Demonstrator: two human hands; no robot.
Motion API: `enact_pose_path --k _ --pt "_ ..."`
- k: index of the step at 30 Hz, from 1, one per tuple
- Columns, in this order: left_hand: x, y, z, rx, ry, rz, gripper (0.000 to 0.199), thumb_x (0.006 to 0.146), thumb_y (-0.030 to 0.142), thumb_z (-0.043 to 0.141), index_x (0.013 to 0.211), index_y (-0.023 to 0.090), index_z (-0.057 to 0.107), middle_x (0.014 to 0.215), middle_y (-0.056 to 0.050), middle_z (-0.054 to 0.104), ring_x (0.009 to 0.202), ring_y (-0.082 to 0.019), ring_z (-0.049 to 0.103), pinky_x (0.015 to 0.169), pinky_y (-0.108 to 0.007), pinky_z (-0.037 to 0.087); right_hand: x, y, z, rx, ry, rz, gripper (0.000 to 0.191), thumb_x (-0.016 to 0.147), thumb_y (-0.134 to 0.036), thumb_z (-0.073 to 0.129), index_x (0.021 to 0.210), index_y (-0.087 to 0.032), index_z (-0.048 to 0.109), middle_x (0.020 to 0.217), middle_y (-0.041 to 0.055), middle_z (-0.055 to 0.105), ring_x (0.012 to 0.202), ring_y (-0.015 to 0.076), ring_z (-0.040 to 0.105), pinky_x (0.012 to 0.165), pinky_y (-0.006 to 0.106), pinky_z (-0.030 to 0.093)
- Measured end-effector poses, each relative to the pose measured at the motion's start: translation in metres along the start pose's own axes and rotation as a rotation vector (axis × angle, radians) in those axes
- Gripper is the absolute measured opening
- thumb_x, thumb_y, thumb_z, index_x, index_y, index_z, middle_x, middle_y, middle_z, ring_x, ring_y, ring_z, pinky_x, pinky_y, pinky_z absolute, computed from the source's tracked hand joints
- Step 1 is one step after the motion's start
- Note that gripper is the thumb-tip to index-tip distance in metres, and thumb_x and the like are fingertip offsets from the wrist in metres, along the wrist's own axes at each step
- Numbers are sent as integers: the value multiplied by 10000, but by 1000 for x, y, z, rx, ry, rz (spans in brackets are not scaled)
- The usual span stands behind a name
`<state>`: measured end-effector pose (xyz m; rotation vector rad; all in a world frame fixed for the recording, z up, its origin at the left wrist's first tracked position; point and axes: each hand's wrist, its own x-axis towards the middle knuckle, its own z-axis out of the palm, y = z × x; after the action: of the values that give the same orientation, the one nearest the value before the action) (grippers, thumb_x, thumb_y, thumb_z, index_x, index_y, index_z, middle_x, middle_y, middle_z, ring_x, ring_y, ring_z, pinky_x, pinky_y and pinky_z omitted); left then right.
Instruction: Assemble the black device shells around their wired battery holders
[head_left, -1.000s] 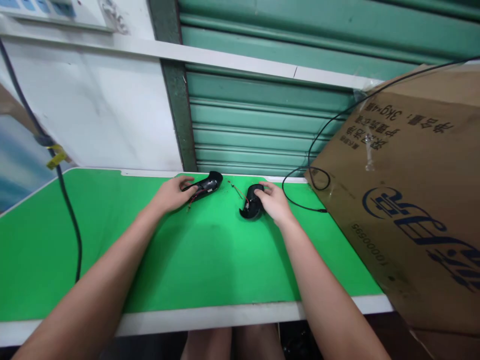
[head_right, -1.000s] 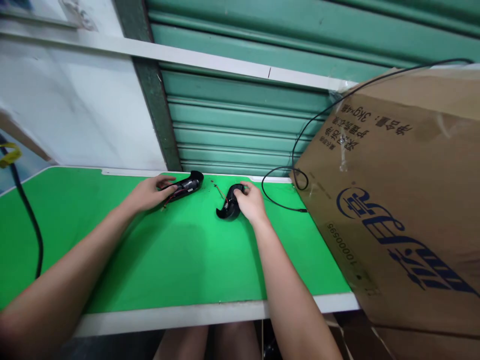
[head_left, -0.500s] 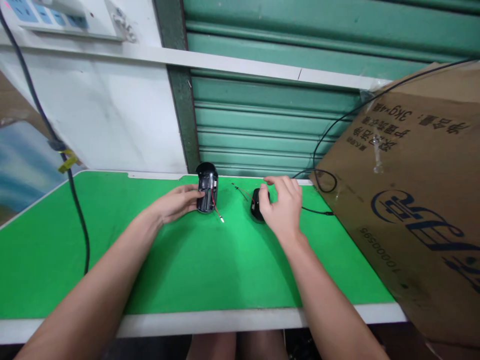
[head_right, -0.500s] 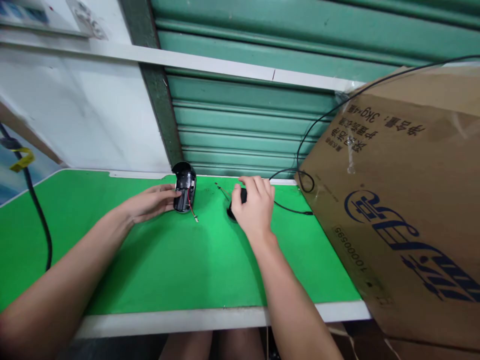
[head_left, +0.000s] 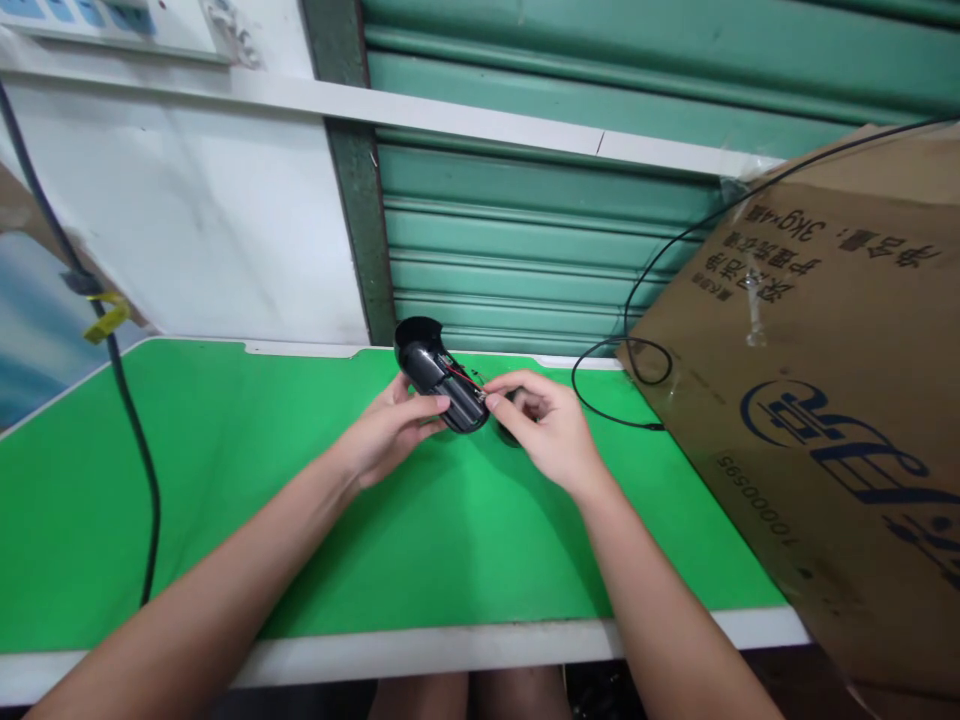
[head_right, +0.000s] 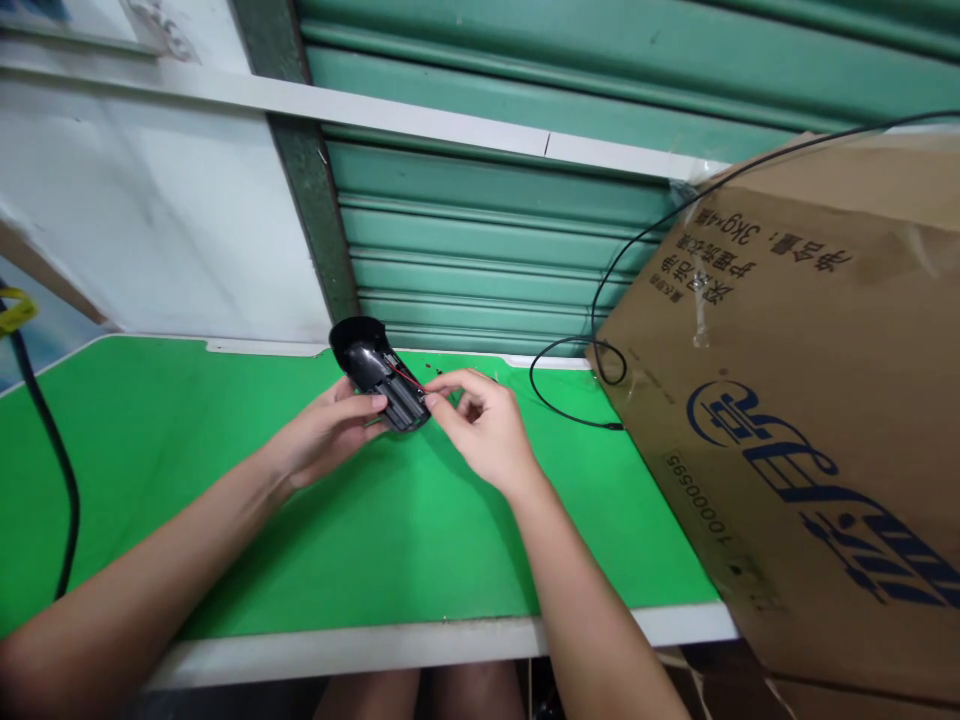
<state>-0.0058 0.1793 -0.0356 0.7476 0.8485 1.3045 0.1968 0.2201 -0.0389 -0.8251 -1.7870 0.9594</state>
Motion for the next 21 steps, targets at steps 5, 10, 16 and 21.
enact_pose_path --k 5,10,16,21 --pt "-3 0 -8 140 -115 -71 541 614 263 995 1085 189 739 1156 -55 762 757 -93 650 589 -152 525 2 3 -5 -15 48 26 261 871 -399 682 949 -169 775 616 -30 515 548 113 372 532 286 273" --pt "-4 3 -22 87 -424 -281 598 690 529 940 1145 182 766 1048 -102 783 749 -161 696 616 -234 607 3 5 -8 -73 155 -54 190 875 -356 689 940 -206 785 738 8 638 670 147 466 645 311 364" --pt "1 -1 -28 -106 -635 -508 789 853 801 617 1245 126 734 1202 -157 753 903 -283 745 622 -384 670 1 2 -2 -6 85 -60 143 851 -320 739 941 -213 772 857 24 725 790 165 592 720 318 434" --pt "-5 1 -18 -59 -513 -614 476 916 448 594 1216 111 744 1218 -179 748 959 -324 746 639 -417 661 1 -1 -2 80 67 -46 266 840 -322 745 1086 -222 736 1102 56 708 939 180 618 676 283 475"
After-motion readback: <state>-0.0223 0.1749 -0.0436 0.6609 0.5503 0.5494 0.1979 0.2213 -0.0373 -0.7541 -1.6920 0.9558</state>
